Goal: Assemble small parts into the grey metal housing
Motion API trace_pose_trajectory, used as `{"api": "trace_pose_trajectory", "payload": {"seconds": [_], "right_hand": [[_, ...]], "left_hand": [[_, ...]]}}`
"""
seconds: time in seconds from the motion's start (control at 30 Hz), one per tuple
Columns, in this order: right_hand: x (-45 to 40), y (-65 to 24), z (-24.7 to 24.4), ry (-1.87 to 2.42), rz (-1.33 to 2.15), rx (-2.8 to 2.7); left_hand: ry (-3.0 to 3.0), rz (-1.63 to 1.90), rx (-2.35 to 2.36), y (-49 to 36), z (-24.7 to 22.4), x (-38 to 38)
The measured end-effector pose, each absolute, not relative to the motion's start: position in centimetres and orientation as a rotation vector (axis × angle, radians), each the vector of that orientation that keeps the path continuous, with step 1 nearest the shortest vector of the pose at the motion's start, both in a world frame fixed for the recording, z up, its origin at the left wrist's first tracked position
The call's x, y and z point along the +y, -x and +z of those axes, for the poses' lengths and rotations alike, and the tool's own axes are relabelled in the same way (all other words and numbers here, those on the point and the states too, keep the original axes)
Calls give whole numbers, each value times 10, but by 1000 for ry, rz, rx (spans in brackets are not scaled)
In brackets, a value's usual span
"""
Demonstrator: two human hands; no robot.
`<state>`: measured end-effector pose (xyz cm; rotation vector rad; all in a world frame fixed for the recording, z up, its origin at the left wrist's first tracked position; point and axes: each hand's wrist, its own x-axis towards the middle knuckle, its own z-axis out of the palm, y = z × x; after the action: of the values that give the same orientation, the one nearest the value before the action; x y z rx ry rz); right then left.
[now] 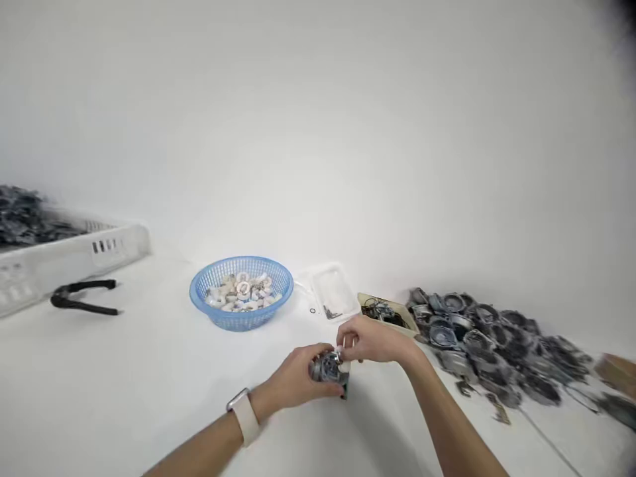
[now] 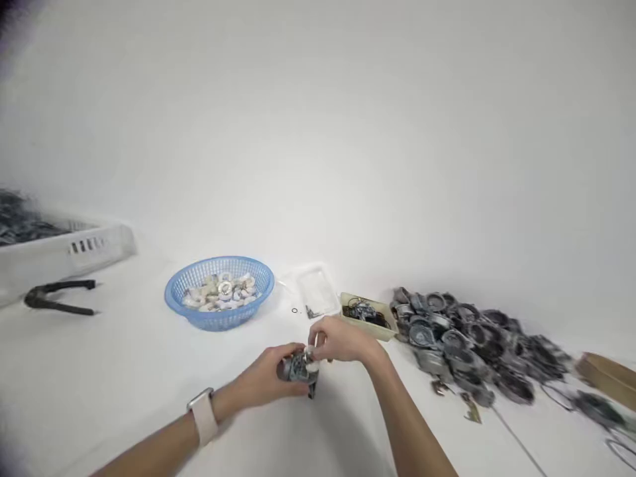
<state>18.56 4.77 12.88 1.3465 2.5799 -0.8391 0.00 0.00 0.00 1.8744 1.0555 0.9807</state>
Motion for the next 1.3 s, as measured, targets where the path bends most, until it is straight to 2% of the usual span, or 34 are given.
{"api": "trace_pose_trajectory", "payload": {"seconds": [0.4, 0.5, 0.93, 1.17, 1.3], "right_hand": [[66, -204, 108, -1149, -1489, 2434], [69, -206, 101, -1123, -1561, 2443], [75, -206, 98, -1135, -1292, 2595], [72, -210, 102, -1112, -1185, 2515], [78, -217, 103, -1273, -1023, 2612]], "left_hand": [[-1889, 924, 1118, -4, 9, -9], [-1893, 938, 1125, -3, 6, -9], [-1888, 1010, 1181, 0, -4, -12], [-1946, 1037, 1239, 0, 7, -18], [-2014, 1008, 1224, -3, 11, -23]]}}
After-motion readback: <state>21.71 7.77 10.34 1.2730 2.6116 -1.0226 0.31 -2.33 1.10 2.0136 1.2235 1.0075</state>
